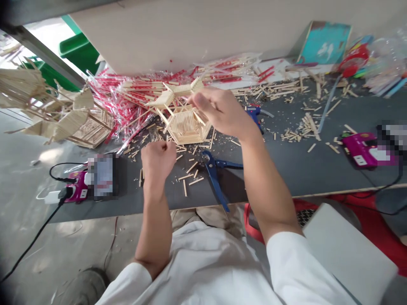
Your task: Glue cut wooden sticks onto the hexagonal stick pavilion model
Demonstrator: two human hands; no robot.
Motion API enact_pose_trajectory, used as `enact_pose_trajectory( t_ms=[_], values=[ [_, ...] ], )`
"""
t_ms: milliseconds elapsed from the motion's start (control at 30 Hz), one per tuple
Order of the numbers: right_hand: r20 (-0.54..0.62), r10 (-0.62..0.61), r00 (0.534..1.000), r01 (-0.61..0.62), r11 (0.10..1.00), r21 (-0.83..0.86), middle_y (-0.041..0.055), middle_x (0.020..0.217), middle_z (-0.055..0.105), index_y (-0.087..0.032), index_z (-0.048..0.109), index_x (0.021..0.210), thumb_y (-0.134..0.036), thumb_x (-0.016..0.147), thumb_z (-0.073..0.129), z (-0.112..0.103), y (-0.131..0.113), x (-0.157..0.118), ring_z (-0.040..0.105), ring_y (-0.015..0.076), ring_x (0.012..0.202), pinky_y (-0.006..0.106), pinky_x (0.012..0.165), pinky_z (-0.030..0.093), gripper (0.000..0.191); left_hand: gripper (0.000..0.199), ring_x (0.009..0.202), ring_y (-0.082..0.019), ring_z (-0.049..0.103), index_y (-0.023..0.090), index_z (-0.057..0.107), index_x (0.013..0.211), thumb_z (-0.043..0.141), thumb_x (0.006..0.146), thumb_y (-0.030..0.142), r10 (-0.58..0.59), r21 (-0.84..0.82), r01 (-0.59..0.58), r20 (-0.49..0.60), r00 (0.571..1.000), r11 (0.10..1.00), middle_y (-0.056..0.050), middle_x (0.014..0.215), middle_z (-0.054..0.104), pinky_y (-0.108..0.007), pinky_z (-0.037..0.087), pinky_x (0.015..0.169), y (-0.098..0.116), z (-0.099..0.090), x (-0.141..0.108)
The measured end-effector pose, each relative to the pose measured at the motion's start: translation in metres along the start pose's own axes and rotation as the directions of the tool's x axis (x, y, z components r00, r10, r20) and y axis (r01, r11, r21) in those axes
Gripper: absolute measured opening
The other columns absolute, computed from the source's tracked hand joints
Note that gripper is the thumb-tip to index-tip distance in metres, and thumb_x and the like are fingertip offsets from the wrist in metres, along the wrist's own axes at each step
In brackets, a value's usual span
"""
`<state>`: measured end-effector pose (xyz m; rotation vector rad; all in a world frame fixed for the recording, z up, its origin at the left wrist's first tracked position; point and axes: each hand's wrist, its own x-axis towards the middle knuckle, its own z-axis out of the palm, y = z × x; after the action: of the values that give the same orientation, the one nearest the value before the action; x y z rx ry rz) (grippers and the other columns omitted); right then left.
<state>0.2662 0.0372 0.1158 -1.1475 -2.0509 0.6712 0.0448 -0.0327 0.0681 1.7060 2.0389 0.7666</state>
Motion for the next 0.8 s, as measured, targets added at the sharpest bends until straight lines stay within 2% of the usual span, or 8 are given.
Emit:
enact_pose_trajectory(
  t_ms=[133,200,233,333,400,533,667,800],
  values=[
    [-0.207,-0.033,0.978,0.077,0.975,0.208,0.0085,0.103,0.077,-0.020,0.077,0.109,-0.055,0.106,0.059,-0.012,0.024,-0.037,0.071,0.0164,0.093,0.031,0.083,0.053,0.040,0.035,0.057,-0.016,0.050,0.020,0.061,0.061,0.050,0.093,0.030,0.146,-0.028,-0.144,0.088,0.985,0.989,-0.002,0.050,0.052,-0.029,0.033,0.059,-0.026,-0.014,-0.010],
    [-0.164,0.020,0.986,0.026,0.961,0.275,0.0061,0.095,0.077,-0.019,0.077,0.104,-0.049,0.103,0.067,-0.011,0.032,-0.051,0.069,0.0128,0.082,0.026,0.073,0.053,0.032,0.035,0.053,-0.013,0.044,0.019,0.062,0.068,0.047,0.097,0.030,0.292,-0.081,-0.281,0.222,0.930,0.956,0.001,0.051,0.048,-0.028,0.031,0.057,-0.031,-0.020,-0.011],
    [-0.097,0.039,0.994,-0.006,0.948,0.317,0.0051,0.091,0.077,-0.019,0.077,0.101,-0.047,0.101,0.069,-0.007,0.034,-0.056,0.068,0.0119,0.078,0.025,0.070,0.053,0.030,0.035,0.053,-0.012,0.043,0.019,0.061,0.071,0.045,0.099,0.031,0.383,-0.135,-0.359,0.325,0.865,0.924,0.002,0.053,0.049,-0.027,0.031,0.058,-0.031,-0.023,-0.009],
    [0.160,0.025,0.987,-0.101,0.867,0.487,0.0029,0.084,0.076,-0.019,0.076,0.102,-0.047,0.098,0.074,0.012,0.036,-0.061,0.070,0.0126,0.071,0.025,0.064,0.056,0.028,0.034,0.055,-0.010,0.040,0.020,0.054,0.076,0.041,0.105,0.031,0.573,-0.272,-0.518,0.546,0.611,0.811,0.004,0.060,0.049,-0.025,0.031,0.059,-0.025,-0.026,0.000],
    [0.284,-0.010,0.959,-0.161,0.806,0.570,0.0026,0.085,0.075,-0.019,0.074,0.110,-0.047,0.098,0.074,0.030,0.036,-0.059,0.071,0.0132,0.072,0.025,0.064,0.058,0.030,0.033,0.054,-0.010,0.037,0.021,0.050,0.075,0.041,0.105,0.030,0.612,-0.269,-0.582,0.579,0.539,0.768,0.005,0.059,0.044,-0.025,0.030,0.058,-0.022,-0.022,0.009],
    [0.329,-0.010,0.944,-0.214,0.739,0.639,0.0017,0.084,0.074,-0.018,0.070,0.113,-0.051,0.102,0.067,0.064,0.043,-0.055,0.070,0.0116,0.071,0.023,0.065,0.058,0.035,0.026,0.058,-0.010,0.048,0.019,0.060,0.093,0.042,0.107,0.032,0.664,-0.315,-0.608,0.546,0.512,0.728,0.003,0.068,0.057,-0.024,0.035,0.063,-0.030,0.000,0.027],
    [0.259,0.053,0.964,-0.221,0.703,0.676,0.0013,0.083,0.075,-0.019,0.066,0.112,-0.050,0.098,0.073,0.090,0.054,-0.055,0.071,0.0128,0.070,0.025,0.065,0.059,0.035,0.028,0.074,-0.014,0.064,0.019,0.064,0.108,0.039,0.108,0.032,0.658,-0.343,-0.570,0.510,0.554,0.746,-0.003,0.091,0.073,-0.025,0.044,0.075,-0.050,0.024,0.038],
    [0.136,0.080,0.987,-0.148,0.763,0.629,0.0006,0.081,0.074,-0.020,0.064,0.094,-0.047,0.096,0.076,0.110,0.056,-0.054,0.069,0.0123,0.067,0.025,0.061,0.057,0.030,0.028,0.072,-0.016,0.065,0.020,0.062,0.100,0.039,0.107,0.033,0.625,-0.242,-0.589,0.467,0.626,0.771,-0.003,0.087,0.072,-0.027,0.044,0.073,-0.061,0.033,0.039]
  ],
)
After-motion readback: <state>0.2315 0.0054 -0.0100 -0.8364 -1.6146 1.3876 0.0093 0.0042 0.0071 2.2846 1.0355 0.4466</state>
